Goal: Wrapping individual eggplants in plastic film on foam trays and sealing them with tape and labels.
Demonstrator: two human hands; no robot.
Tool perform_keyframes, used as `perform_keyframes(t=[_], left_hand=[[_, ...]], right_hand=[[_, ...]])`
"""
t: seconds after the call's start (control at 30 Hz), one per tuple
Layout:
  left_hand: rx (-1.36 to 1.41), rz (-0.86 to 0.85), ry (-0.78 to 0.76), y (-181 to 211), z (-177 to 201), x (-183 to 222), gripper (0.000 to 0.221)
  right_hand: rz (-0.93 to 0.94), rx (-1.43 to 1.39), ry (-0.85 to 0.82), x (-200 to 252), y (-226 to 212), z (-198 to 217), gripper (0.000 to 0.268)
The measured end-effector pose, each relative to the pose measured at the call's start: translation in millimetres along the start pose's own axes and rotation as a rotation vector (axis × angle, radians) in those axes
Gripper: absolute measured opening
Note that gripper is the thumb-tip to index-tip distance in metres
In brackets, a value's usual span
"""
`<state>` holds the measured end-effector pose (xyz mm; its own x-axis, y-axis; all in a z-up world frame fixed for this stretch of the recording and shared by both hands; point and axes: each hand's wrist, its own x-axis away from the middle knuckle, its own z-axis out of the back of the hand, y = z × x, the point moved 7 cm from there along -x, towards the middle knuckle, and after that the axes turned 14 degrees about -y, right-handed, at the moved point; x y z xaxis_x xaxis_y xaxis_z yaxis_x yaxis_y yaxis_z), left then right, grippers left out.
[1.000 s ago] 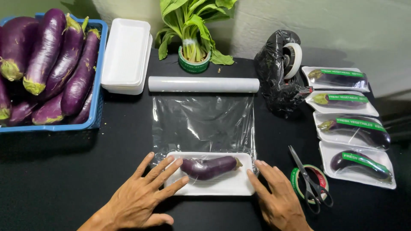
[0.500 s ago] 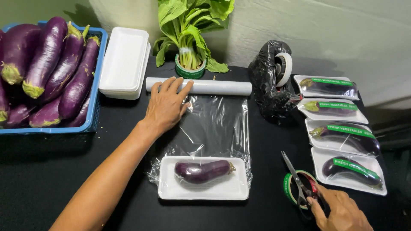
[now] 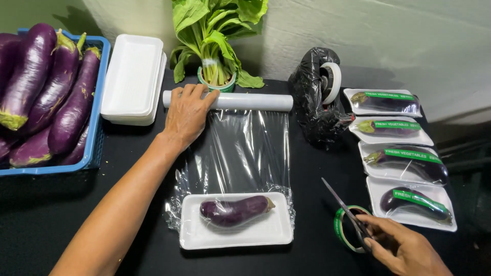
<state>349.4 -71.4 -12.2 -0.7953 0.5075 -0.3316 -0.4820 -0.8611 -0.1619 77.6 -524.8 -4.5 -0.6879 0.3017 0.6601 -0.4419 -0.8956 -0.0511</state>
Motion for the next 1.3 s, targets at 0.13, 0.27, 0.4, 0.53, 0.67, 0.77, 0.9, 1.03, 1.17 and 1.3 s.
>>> perform_keyframes(t=[0.13, 0.27, 0.4, 0.53, 0.67, 0.77, 0.9, 1.03, 1.17, 1.3], left_hand=[[0.012, -0.004, -0.036, 0.4, -1.8, -1.3, 0.046], [0.012, 0.025, -0.043, 4.5, -1.2, -2.8, 0.043], [-0.012, 0.038, -0.032, 5.9, 0.6, -3.2, 0.045], [0.022, 0.045, -0.071, 5.0, -0.1, -3.3, 0.047], [0.013, 0.042, -0.062, 12.4, 19.2, -5.2, 0.07], [0.189, -0.17, -0.051, 53.1, 40.0, -21.9, 0.041], [0.58, -0.417, -0.237, 134.9, 29.2, -54.4, 0.03], [0.545, -0.451, -0.659, 190.9, -8.8, -68.1, 0.015], [0.634, -0.415, -0.657, 200.3, -24.9, -76.0, 0.015], [0.723, -0.312, -0.549, 173.0, 19.1, -63.8, 0.015]], right_hand=[[0.329, -0.428, -0.349, -13.9, -53.0, 39.6, 0.05], [0.405, -0.307, -0.565, -46.7, -85.2, 63.3, 0.047], [0.361, -0.305, -0.75, -72.1, -97.4, 59.6, 0.042], [0.452, -0.335, -0.837, -79.8, -118.7, 56.2, 0.04], [0.47, -0.329, -0.877, -88.3, -128.5, 53.0, 0.042], [0.481, -0.363, -0.869, -91.3, -128.9, 54.3, 0.04], [0.488, -0.388, -0.887, -93.7, -131.5, 53.5, 0.037], [0.537, -0.364, -0.874, -110.2, -127.5, 50.7, 0.037], [0.581, -0.353, -0.857, -118.5, -130.3, 56.7, 0.038], [0.62, -0.359, -0.87, -124.6, -136.5, 54.5, 0.04]])
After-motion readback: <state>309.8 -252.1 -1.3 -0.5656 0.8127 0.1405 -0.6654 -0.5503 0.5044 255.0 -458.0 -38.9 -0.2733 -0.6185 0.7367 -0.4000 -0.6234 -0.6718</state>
